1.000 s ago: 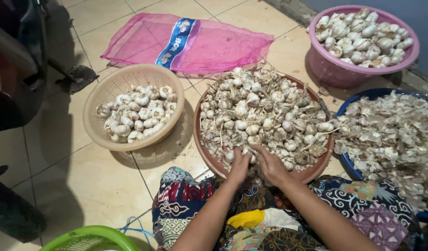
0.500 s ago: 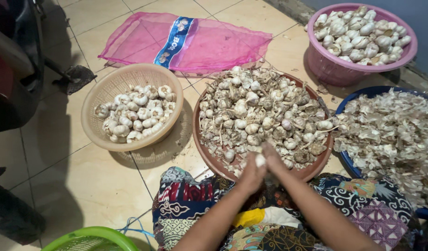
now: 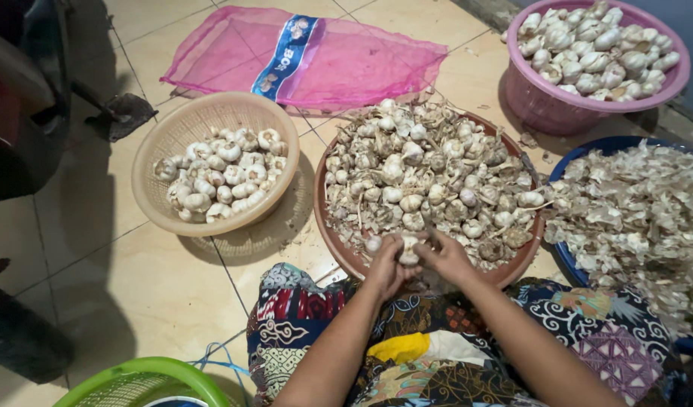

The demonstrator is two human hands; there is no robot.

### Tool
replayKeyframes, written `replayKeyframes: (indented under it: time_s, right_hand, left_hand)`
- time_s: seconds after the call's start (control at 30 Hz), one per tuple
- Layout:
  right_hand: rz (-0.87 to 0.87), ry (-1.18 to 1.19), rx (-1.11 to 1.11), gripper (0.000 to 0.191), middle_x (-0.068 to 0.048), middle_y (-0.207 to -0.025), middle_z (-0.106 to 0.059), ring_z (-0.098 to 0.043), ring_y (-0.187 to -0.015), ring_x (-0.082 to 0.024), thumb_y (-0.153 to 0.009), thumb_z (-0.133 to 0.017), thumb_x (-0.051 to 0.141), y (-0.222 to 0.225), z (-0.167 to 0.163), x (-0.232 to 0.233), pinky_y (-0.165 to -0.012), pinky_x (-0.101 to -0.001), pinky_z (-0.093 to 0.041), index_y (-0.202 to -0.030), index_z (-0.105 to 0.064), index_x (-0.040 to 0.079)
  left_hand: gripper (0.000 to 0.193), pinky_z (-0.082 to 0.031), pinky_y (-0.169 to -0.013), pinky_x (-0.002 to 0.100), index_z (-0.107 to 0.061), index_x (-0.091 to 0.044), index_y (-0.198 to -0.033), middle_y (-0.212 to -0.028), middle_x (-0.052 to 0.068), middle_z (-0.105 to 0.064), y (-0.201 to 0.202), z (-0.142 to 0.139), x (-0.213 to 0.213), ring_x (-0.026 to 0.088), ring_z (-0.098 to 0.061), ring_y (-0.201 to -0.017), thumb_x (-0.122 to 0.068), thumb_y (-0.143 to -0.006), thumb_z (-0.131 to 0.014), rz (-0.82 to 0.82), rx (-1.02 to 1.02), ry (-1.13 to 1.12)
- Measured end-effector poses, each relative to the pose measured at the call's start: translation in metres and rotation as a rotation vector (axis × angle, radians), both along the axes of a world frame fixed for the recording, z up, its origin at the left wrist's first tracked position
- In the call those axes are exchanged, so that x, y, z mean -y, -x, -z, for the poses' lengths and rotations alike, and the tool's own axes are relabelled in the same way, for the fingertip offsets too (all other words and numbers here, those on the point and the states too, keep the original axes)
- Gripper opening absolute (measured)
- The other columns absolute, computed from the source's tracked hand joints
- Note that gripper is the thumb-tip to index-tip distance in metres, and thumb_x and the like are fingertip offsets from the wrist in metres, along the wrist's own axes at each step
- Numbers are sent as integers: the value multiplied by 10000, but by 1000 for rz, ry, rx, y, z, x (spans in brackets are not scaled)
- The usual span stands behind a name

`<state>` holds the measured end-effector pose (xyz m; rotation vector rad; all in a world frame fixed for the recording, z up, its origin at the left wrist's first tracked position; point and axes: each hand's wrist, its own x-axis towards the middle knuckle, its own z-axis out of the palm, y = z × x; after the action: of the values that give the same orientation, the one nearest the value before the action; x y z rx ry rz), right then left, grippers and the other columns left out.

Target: The person sits on the floor trimming dried roots and stems off garlic bulbs with a small knife, working one bulb at a time from a large tray. Trimmed bulbs are placed into a plastic basket beside them, while untrimmed bulbs remain in a pink basin and peels accumulate in another basin.

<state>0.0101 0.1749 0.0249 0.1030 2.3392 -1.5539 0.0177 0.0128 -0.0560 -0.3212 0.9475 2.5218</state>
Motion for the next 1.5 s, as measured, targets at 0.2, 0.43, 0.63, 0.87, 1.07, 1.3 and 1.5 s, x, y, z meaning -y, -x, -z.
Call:
replayKeyframes:
  time_s: [0.2, 0.43, 0.63, 0.87, 1.07, 1.3, 1.5]
  right_hand:
    - [-38, 115, -272, 276, -74, -901, -689, -592, -794, -124, -965, -734, 258, -2, 39, 14, -705, -303, -500, -1064, -698, 2]
    - [-43, 167, -158, 433, -49, -977, -678, -563, -754, -125, -903, -733, 267, 3, 36, 12, -661, -318, -480, -1257, -607, 51]
    - [20, 128, -101, 479, -113, -1019, -754, -690, -856, -172, -922, -714, 351, -1, 33, 19, -760, -338, -552, -1238, -663, -5]
    - [24, -308, -129, 464, -184, -978, -760, -724, -835, -260, -968, -659, 388, 10, 38, 8, -779, -387, -553, -1267, -655, 32]
    - [-42, 192, -14, 514, -105, -1042, -706, -680, -899, -207, -848, -772, 228, 5, 33, 0, -783, -352, -568, -1289, -573, 55]
    - [-177, 119, -546, 285, -115, -999, -663, -641, -939, -166, -892, -797, 124, -3, 36, 10, -826, -307, -536, -1103, -669, -18]
    - [36, 285, -210, 170, -67, -833, -675, -617, -739, -126, -938, -719, 147, -2, 39, 17, -636, -298, -510, -968, -679, -15]
  left_hand:
    - [157, -451, -731, 310, -502, -100, -942, -900, 10, -494, 2, 36, -7, 110, -484, -832, -155, -1033, -617, -224, -321, 349]
    - [324, -449, -843, 394, -503, -64, -1020, -935, 111, -555, 11, 31, -4, 221, -522, -904, -380, -1069, -450, -219, -386, 836]
    - [396, -452, -876, 427, -516, -52, -1072, -988, 177, -589, 3, 21, -8, 288, -573, -942, -430, -1083, -397, -199, -412, 926]
    - [335, -509, -765, 358, -549, -146, -1135, -1000, 57, -608, 8, 25, -8, 191, -600, -889, -457, -1064, -449, -226, -70, 298]
    - [277, -584, -798, 397, -435, -173, -1086, -1077, 110, -672, 11, 12, -3, 262, -676, -914, -386, -986, -580, -157, -21, -62]
    - [382, -436, -557, 297, -516, -224, -1203, -981, 35, -630, 5, 21, -4, 160, -544, -703, -558, -1017, -524, -26, 36, 184]
    - [373, -426, -489, 286, -534, -59, -1250, -1004, 111, -592, 8, 43, -6, 189, -551, -708, -425, -1177, -547, 45, -144, -321]
